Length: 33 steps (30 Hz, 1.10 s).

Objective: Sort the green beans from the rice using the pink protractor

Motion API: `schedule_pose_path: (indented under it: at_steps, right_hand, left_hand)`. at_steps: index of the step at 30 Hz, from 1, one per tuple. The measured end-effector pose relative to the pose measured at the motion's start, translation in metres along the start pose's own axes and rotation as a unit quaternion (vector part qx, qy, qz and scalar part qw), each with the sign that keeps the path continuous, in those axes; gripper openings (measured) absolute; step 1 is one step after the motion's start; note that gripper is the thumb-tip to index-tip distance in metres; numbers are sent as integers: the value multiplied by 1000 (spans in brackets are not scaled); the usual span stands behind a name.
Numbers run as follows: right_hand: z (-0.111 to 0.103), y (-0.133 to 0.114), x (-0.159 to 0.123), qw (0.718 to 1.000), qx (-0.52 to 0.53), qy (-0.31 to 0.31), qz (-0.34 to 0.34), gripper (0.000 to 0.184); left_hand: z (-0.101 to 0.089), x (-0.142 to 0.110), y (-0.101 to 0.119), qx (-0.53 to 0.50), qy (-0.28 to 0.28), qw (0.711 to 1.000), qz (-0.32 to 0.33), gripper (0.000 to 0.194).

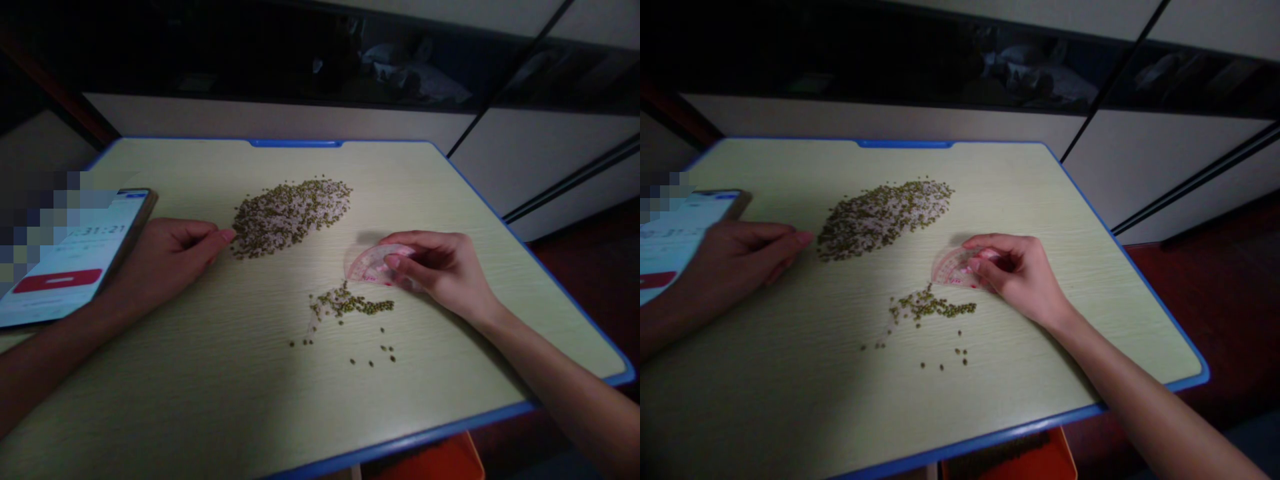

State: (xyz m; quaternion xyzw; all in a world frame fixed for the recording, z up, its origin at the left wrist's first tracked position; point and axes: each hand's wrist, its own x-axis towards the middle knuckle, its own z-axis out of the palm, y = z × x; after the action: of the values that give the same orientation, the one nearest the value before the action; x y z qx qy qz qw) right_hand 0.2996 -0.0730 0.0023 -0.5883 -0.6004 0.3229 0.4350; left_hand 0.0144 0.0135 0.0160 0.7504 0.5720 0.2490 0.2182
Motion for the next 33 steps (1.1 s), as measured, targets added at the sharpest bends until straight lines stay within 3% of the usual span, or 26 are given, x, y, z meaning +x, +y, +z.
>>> schedule_pose_path:
  at_steps: [23, 33]
  right_hand:
    - [2, 0, -1, 1000, 20, -16, -10, 16]
    - [-2, 0, -2, 998, 13, -51, -16, 18]
  left_hand:
    - [1, 0, -2, 2, -2, 1000, 15, 42]
    - [1, -1, -2, 8, -2, 1000, -4, 42]
